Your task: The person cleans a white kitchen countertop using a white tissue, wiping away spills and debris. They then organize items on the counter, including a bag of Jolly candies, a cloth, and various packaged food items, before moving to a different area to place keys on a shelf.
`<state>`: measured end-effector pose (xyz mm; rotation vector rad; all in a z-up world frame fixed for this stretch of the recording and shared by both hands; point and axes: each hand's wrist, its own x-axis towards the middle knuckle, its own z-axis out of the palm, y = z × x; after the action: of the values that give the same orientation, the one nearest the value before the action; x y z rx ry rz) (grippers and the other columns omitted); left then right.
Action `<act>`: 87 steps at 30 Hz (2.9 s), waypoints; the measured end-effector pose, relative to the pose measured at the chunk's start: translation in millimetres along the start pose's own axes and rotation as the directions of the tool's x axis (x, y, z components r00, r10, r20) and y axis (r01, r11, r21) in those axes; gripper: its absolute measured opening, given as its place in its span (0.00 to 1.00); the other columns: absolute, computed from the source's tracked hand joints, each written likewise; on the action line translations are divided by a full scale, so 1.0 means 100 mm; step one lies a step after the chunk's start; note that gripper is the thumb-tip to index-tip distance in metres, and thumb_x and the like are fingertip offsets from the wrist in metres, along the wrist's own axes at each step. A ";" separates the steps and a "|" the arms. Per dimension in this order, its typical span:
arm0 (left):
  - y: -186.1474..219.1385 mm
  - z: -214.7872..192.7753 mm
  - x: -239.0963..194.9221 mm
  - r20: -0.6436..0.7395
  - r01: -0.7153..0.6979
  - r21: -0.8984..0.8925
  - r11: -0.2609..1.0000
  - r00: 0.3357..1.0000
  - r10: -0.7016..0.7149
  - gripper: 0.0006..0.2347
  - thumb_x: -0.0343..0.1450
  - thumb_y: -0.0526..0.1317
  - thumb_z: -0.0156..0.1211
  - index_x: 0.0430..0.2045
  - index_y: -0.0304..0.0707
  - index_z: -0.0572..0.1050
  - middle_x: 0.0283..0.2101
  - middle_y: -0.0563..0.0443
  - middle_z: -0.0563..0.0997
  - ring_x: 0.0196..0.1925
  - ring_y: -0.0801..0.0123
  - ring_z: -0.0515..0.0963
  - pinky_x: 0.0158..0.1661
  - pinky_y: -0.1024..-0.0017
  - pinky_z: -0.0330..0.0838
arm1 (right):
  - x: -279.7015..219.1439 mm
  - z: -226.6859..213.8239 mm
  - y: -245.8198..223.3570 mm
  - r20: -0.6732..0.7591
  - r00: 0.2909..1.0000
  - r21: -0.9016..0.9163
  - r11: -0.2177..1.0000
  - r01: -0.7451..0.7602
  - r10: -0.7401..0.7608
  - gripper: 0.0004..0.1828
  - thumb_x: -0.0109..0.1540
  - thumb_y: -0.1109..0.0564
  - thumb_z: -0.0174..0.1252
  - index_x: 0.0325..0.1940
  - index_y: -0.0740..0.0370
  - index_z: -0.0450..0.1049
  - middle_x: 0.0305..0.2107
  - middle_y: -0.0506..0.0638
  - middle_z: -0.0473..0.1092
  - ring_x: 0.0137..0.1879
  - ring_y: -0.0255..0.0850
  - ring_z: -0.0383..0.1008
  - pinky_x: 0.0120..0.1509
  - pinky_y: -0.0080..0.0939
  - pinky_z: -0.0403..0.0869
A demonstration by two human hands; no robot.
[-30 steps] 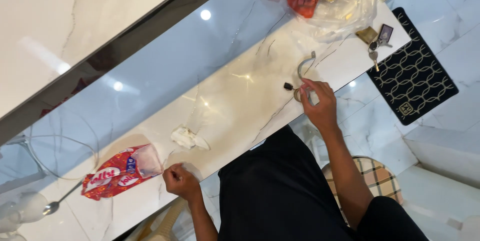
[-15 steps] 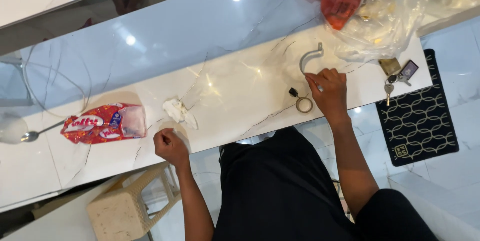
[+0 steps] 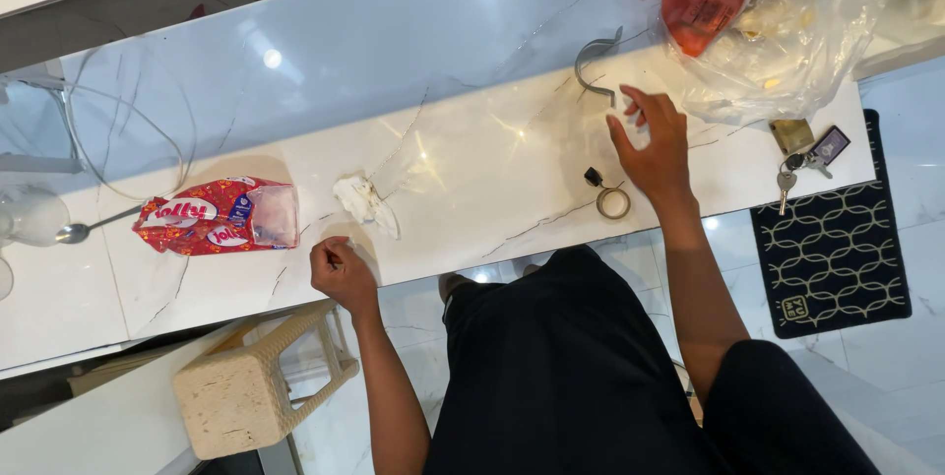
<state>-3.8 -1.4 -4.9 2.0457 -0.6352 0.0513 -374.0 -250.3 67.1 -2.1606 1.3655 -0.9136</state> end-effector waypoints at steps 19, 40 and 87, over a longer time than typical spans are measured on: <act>-0.05 0.02 -0.01 0.050 0.023 -0.046 0.999 0.999 -0.021 0.09 0.77 0.31 0.52 0.29 0.27 0.77 0.27 0.49 0.77 0.25 0.73 0.69 0.27 0.73 0.63 | -0.84 -1.08 0.22 -0.228 0.966 -0.111 0.983 -0.149 0.121 0.21 0.66 0.65 0.69 0.63 0.62 0.74 0.58 0.56 0.68 0.61 0.49 0.71 0.55 0.42 0.74; 0.00 0.05 -0.01 0.038 0.044 -0.051 0.998 0.998 -0.043 0.09 0.78 0.31 0.52 0.29 0.28 0.77 0.25 0.50 0.75 0.25 0.74 0.68 0.27 0.74 0.63 | -0.35 -0.02 0.37 -0.208 0.934 0.027 0.957 -0.290 0.289 0.15 0.69 0.61 0.64 0.60 0.58 0.76 0.52 0.50 0.68 0.52 0.42 0.71 0.58 0.40 0.73; 1.05 0.41 -0.49 0.556 -0.099 -0.228 0.969 0.803 0.213 0.07 0.73 0.28 0.57 0.41 0.33 0.80 0.39 0.46 0.78 0.38 0.64 0.77 0.42 0.70 0.74 | -0.72 0.23 0.19 0.187 0.980 -0.415 0.899 0.138 -0.064 0.19 0.67 0.63 0.54 0.62 0.63 0.75 0.63 0.52 0.71 0.70 0.42 0.69 0.80 0.62 0.51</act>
<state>-103.2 -57.3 42.2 1.8086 -1.1417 -0.5405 -390.7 -192.9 16.6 -2.5877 1.4845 -0.4755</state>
